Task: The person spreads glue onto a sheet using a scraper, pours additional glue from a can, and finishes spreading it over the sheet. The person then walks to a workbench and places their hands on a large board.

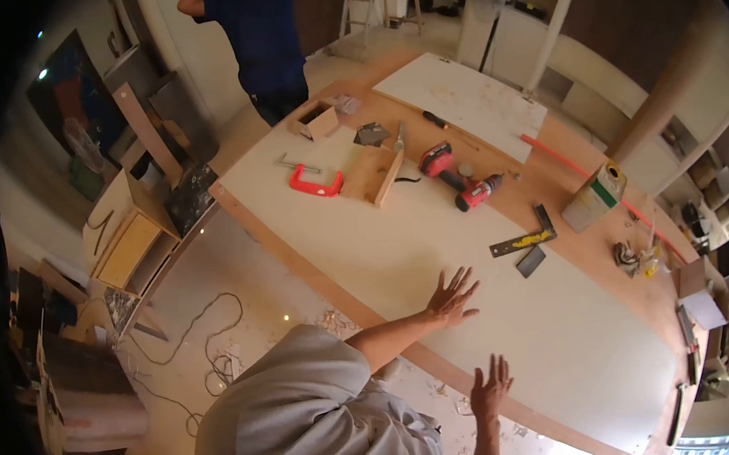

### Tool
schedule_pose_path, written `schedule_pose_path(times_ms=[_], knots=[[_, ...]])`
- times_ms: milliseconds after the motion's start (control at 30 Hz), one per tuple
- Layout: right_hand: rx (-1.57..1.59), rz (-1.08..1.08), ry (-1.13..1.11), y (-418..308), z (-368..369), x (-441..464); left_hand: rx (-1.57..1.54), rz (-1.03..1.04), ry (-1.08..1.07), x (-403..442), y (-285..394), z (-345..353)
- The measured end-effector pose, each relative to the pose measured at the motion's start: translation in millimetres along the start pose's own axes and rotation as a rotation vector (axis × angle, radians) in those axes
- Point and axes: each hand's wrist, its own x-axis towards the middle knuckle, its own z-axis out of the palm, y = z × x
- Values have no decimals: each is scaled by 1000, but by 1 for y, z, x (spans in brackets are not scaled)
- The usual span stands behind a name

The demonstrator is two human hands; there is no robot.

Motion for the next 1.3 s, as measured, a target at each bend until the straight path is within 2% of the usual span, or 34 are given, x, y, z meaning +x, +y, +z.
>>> schedule_pose_path(times_ms=[33,133,233,300,333,367,400,433,467,533,567,667,767,867,1067,1133,1233,1300], knots=[[-60,55,6,20,-8,14,4,-58,-88,3,-1,14],[-297,116,-46,87,-32,56,46,-3,23,-2,-9,38],[-393,-53,-107,126,-41,90,34,5,44,-6,-4,28],[-395,-241,-176,156,-18,101,32,-1,48,-4,-6,28],[-387,-291,-26,165,-4,97,19,-4,40,-2,-5,28],[-437,-284,-24,162,-6,97,-1,-12,37,-3,-2,29],[-415,-407,182,131,-30,89,-28,-39,56,-4,4,28],[-253,-377,146,135,-30,88,-45,-50,71,-4,6,26],[-327,-400,183,141,-24,89,-54,-38,85,-6,4,24],[-40,-658,448,155,-4,99,-45,-30,99,-5,1,33],[-35,-667,457,157,-4,100,-49,-18,110,-2,0,36],[-102,-612,387,158,-7,95,-37,-182,246,-7,11,28],[-118,-616,349,164,-6,94,-82,-464,327,3,19,33],[-134,-629,340,173,-3,93,-34,-649,430,11,30,43],[-154,-648,308,192,1,88,-153,-518,231,-42,106,50],[-162,-655,302,199,5,89,-364,-485,75,-50,128,66],[-159,-655,242,208,16,94,-1176,-634,337,-80,173,69],[-54,-654,153,196,25,87,-1469,-703,551,-118,194,71]])
